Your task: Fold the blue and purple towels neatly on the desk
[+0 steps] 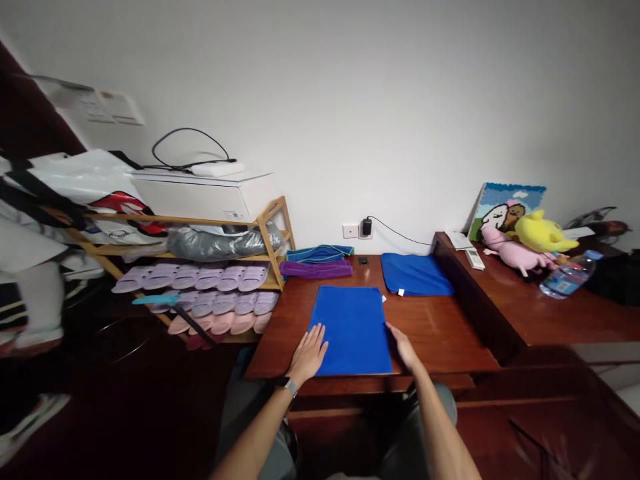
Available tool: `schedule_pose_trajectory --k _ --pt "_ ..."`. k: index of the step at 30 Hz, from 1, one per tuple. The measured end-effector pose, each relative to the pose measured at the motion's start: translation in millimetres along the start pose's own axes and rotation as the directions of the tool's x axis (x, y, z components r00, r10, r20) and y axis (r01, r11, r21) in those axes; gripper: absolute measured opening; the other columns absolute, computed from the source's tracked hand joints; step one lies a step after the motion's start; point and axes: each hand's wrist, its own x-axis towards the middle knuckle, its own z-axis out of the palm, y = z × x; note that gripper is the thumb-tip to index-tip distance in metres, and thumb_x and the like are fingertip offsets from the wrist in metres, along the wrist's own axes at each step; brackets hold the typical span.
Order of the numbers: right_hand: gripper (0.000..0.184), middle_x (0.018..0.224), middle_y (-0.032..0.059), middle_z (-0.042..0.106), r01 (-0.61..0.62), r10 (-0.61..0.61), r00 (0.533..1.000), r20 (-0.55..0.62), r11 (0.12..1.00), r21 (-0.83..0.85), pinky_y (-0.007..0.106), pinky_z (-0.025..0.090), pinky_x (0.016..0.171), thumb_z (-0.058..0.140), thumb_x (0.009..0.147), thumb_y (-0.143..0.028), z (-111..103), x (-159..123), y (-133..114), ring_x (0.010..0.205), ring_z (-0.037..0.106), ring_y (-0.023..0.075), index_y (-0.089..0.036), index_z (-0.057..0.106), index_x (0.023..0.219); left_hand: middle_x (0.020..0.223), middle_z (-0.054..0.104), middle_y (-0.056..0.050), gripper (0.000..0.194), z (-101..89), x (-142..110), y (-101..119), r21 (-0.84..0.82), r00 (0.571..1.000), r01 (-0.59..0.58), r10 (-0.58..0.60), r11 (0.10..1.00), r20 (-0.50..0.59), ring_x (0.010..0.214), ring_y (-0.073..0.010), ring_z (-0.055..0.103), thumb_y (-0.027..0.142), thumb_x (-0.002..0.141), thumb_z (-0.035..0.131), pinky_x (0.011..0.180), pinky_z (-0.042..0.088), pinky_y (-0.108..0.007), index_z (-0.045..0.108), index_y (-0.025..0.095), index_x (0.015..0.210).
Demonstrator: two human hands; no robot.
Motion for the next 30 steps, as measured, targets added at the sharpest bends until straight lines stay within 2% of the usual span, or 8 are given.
schedule_pose_trajectory --k 3,8,15,20,22,25,27,30 --pt "0.070 0.142 0.0147 0.074 -0.005 0.034 0.993 -0.112 0.969 0.247 0.055 0.035 0.130 0.072 0.076 -0.080 -10 3 3 0.148 0.057 0.0356 -0.022 0.084 0.113 0.175 0.039 -0.013 0.064 -2.3 1 1 -0.011 1.000 0.008 -0.008 1.000 0.007 0.164 -0.0285 0.036 0.042 0.112 0.028 0.135 0.029 -0.051 0.042 0.014 0.168" --pt "0.065 0.130 0.0157 0.080 0.033 0.018 0.980 -0.199 0.967 0.254 0.053 0.044 0.126 0.063 0.081 -0.080 -13 3 8 0.140 0.064 0.0335 -0.022 0.083 0.101 0.175 0.039 -0.014 0.064 -3.9 2 2 -0.014 1.000 0.004 -0.004 1.000 0.004 0.164 -0.0283 0.036 0.043 0.112 0.028 0.135 0.029 -0.052 0.042 0.014 0.168" --pt "0.080 0.128 0.0224 0.079 0.058 -0.047 0.970 -0.238 0.998 0.039 0.055 0.052 0.118 0.048 0.087 -0.084 -4 -2 -2 0.131 0.070 0.0352 -0.015 0.082 0.109 0.175 0.040 -0.014 0.064 -10.9 2 4 -0.007 0.999 0.016 -0.016 1.000 0.031 0.163 -0.0279 0.037 0.041 0.111 0.030 0.134 0.030 -0.050 0.044 0.013 0.167" --pt "0.062 0.139 0.0171 0.075 0.156 -0.197 0.964 -0.177 0.963 -0.221 0.054 0.036 0.130 0.060 0.089 -0.068 43 -13 -9 0.141 0.062 0.0350 -0.018 0.083 0.118 0.166 0.053 -0.018 0.060 -15.8 8 12 0.018 0.999 0.001 0.000 1.000 -0.042 0.157 -0.0326 0.047 0.037 0.108 0.035 0.133 0.031 -0.058 0.056 0.012 0.159" --pt "0.058 0.150 0.0145 0.069 0.245 -0.296 0.954 -0.058 0.874 -0.420 0.051 0.032 0.133 0.054 0.096 -0.057 71 -18 -9 0.148 0.056 0.0322 -0.018 0.080 0.130 0.166 0.055 -0.017 0.058 -15.7 13 21 0.026 0.997 -0.020 0.022 0.999 -0.068 0.157 -0.0316 0.047 0.035 0.108 0.036 0.134 0.030 -0.056 0.060 0.013 0.156" --pt "0.060 0.166 0.0108 0.055 0.320 -0.316 0.937 0.147 0.613 -0.723 0.050 0.028 0.135 0.038 0.105 -0.043 104 -23 -8 0.159 0.044 0.0285 -0.017 0.066 0.152 0.171 0.049 -0.012 0.057 -10.4 19 34 0.015 0.995 -0.075 0.076 0.997 -0.072 0.160 -0.0295 0.043 0.033 0.108 0.037 0.133 0.032 -0.054 0.056 0.019 0.160" --pt "0.062 0.172 0.0088 0.046 0.305 -0.250 0.946 0.204 0.483 -0.821 0.050 0.024 0.136 0.035 0.107 -0.040 113 -25 -6 0.163 0.036 0.0275 -0.017 0.056 0.161 0.172 0.047 -0.010 0.058 -4.1 20 35 0.002 0.995 -0.085 0.085 0.996 -0.061 0.161 -0.0295 0.042 0.037 0.109 0.040 0.132 0.033 -0.055 0.052 0.023 0.163" --pt "0.065 0.176 0.0068 0.036 0.245 -0.172 0.966 0.194 0.359 -0.901 0.051 0.021 0.137 0.034 0.110 -0.046 104 -28 -1 0.166 0.028 0.0265 -0.020 0.043 0.168 0.173 0.045 -0.012 0.062 5.0 13 23 0.000 0.997 -0.044 0.044 0.999 -0.070 0.161 -0.0308 0.041 0.047 0.109 0.041 0.132 0.034 -0.056 0.048 0.023 0.166"
